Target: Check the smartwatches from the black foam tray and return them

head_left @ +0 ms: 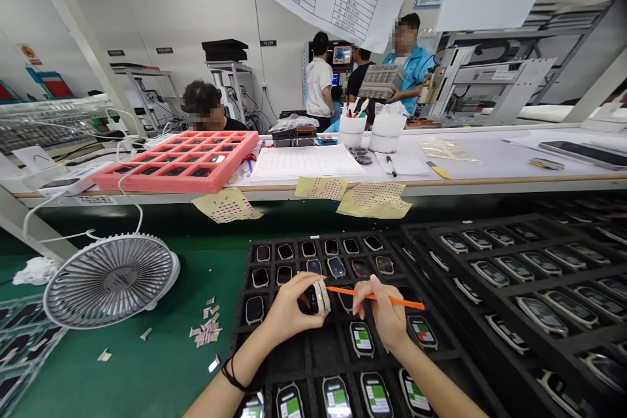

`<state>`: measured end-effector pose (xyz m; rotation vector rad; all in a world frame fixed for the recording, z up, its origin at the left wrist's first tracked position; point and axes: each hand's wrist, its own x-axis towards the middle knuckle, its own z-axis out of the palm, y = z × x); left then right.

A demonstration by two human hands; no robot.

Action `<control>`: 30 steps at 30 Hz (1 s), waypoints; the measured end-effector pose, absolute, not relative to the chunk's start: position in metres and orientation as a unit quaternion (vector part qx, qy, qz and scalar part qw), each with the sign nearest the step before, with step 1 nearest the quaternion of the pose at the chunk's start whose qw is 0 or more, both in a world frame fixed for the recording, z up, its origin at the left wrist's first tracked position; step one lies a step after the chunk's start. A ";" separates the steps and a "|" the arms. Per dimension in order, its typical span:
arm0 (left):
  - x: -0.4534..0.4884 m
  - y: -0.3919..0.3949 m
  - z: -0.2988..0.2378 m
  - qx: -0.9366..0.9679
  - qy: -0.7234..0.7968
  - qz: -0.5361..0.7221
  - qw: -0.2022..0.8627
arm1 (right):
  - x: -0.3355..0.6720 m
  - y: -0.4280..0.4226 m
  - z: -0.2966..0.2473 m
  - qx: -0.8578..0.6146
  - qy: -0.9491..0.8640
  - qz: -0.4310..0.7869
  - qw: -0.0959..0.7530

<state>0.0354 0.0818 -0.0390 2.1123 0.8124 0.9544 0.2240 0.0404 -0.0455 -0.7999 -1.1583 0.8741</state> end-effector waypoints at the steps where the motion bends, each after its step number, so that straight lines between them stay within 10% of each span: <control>1: 0.035 0.082 -0.039 0.810 0.311 0.365 0.336 | 0.224 0.041 -0.045 -0.357 -0.517 0.391 0.673; 30: 0.038 0.085 -0.046 0.805 0.325 0.356 0.346 | 0.218 0.042 -0.040 -0.398 -0.550 0.364 0.638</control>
